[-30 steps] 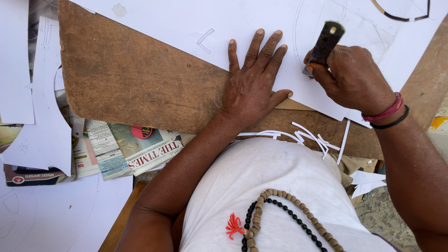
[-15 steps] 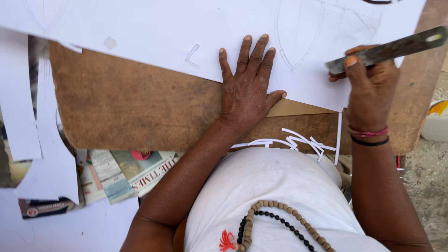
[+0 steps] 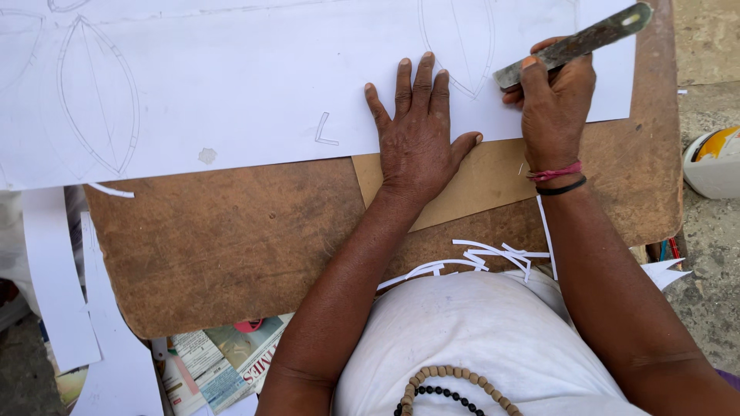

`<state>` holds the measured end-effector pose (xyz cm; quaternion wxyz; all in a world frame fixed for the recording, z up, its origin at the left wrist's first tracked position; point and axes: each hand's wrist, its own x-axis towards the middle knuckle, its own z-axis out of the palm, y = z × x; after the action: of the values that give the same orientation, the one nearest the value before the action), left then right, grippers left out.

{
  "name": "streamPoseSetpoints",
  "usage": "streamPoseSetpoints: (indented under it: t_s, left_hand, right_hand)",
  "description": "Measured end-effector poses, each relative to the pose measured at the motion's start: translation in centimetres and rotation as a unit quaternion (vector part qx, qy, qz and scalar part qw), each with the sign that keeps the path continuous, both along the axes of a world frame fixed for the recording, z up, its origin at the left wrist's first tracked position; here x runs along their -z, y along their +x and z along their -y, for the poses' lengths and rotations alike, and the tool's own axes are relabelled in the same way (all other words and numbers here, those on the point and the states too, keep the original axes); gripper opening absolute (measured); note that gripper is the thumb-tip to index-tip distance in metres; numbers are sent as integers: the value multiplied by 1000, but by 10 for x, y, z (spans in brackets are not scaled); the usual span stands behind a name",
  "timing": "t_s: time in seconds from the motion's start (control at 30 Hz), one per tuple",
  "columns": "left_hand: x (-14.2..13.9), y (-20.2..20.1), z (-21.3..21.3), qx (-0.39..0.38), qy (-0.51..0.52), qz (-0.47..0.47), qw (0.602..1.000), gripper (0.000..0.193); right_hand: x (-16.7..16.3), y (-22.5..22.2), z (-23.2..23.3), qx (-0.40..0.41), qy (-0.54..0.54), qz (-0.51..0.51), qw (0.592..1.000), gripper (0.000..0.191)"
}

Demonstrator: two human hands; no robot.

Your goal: The person uses a utility knife to cut along pre-drawn lines on a large sheet of white paper, creating a decorative floral stencil. They hold the paper steady with one hand while guiding the knife with the other, removing small cut pieces as they progress.

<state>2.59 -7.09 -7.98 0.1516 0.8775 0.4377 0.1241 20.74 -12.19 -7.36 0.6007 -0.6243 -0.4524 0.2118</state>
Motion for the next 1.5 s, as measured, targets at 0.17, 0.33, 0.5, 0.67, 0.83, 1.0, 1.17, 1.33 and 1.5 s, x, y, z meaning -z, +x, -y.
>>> streamPoseSetpoints:
  t_s: [0.17, 0.33, 0.5, 0.67, 0.83, 1.0, 1.17, 1.33, 1.5]
  left_hand:
    - [-4, -5, -3, 2, -2, -6, 1000, 102]
    - [-1, -8, -5, 17, -7, -4, 1000, 100]
    - [3, -9, -5, 21, 4, 9, 1000, 98]
    - [3, -10, -5, 19, -6, 5, 1000, 98]
    - [3, -11, -5, 17, -6, 2, 1000, 98]
    - [2, -14, -2, 17, -16, -5, 1000, 98]
    - [2, -18, -3, 17, 3, 6, 1000, 98]
    - [3, -18, -3, 17, -6, 3, 1000, 97]
    - [-1, -17, -3, 16, -11, 0, 1000, 98]
  right_hand:
    - [0, 1, -14, 21, -26, 73, 997, 11]
    - [1, 5, -14, 26, -36, 90, 995, 13]
    - [0, 4, -16, 34, -33, 94, 994, 14]
    - [-3, -1, -20, 36, -37, 124, 991, 14]
    - [-3, -4, -23, 12, -34, 159, 987, 14]
    - [-3, -6, -20, -1, -50, 137, 989, 13]
    - [-3, -16, -11, 1, -74, 126, 989, 9]
    - [0, -20, -8, 7, -80, 111, 991, 9]
    - [0, -23, -3, 12, -88, 108, 990, 10]
